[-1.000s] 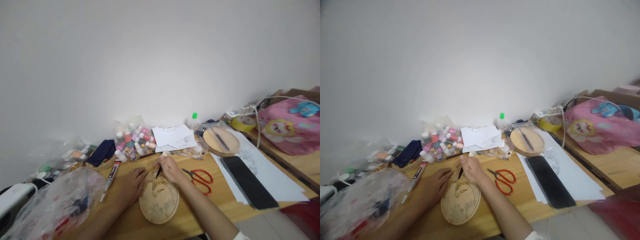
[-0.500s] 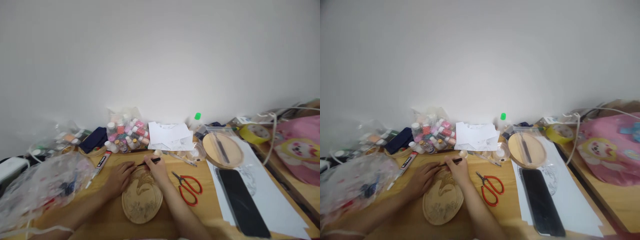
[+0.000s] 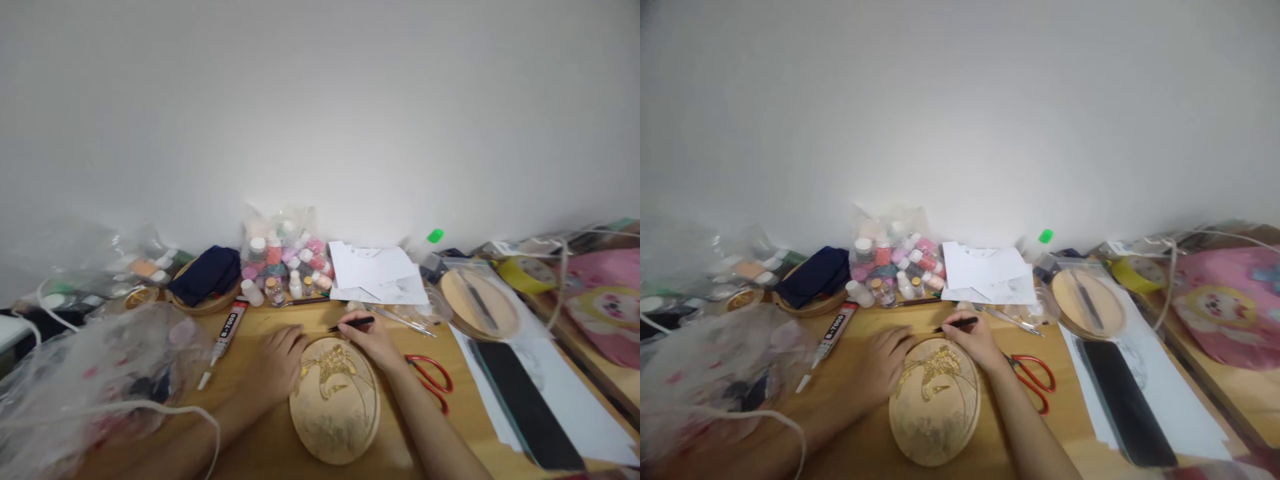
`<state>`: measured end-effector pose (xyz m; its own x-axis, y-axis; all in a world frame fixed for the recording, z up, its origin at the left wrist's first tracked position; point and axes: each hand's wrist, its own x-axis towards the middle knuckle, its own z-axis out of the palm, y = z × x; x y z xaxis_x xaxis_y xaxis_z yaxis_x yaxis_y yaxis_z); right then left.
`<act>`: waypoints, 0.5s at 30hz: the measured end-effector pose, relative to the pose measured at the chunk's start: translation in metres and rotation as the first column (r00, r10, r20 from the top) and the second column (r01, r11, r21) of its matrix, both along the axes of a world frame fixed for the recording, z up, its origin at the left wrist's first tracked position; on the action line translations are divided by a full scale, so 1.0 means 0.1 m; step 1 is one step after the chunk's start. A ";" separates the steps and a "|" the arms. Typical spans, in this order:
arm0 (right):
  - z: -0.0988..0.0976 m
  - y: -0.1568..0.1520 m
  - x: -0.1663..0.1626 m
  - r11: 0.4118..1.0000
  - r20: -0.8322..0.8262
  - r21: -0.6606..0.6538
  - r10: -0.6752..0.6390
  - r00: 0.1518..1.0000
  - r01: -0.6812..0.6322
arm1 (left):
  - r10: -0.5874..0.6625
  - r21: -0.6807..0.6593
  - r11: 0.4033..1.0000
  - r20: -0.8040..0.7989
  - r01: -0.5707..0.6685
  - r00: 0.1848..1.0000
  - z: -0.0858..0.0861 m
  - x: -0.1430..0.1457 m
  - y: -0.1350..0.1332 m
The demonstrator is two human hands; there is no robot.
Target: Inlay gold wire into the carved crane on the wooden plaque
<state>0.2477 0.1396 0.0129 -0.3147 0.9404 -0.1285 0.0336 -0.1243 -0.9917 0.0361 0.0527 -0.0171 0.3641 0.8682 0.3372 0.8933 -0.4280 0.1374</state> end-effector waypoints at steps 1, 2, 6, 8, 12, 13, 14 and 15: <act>-0.01 0.00 0.01 1.000 0.022 -0.007 0.012 1.000 -0.012 | 0.008 -0.042 0.999 -0.012 -0.008 1.000 0.01 0.01 -0.01; -0.01 0.00 0.02 0.999 0.043 -0.015 0.029 0.999 -0.029 | 0.019 -0.079 0.997 -0.022 -0.020 1.000 0.02 0.02 -0.01; -0.06 0.04 0.09 0.999 0.149 -0.011 0.054 0.987 -0.053 | 0.060 -0.188 0.980 -0.030 -0.065 0.998 0.09 0.05 -0.02; -0.08 0.05 0.10 0.999 0.192 0.002 0.052 0.980 -0.054 | 0.063 -0.214 0.974 -0.034 -0.069 0.997 0.11 0.05 -0.01; -0.09 0.04 0.08 0.999 0.217 0.024 0.038 0.975 -0.044 | 0.042 -0.222 0.974 -0.035 -0.049 0.998 0.13 0.04 -0.01; -0.08 0.03 0.06 0.999 0.209 0.026 0.031 0.977 -0.037 | 0.039 -0.216 0.975 -0.034 -0.045 0.999 0.14 0.03 -0.01; -0.07 0.03 0.05 0.999 0.199 0.024 0.031 0.980 -0.036 | 0.033 -0.211 0.977 -0.034 -0.039 0.999 0.14 0.03 0.00; -0.06 0.03 0.03 0.999 0.181 0.025 0.026 0.983 -0.031 | 0.028 -0.206 0.978 -0.035 -0.035 0.999 0.15 0.02 0.00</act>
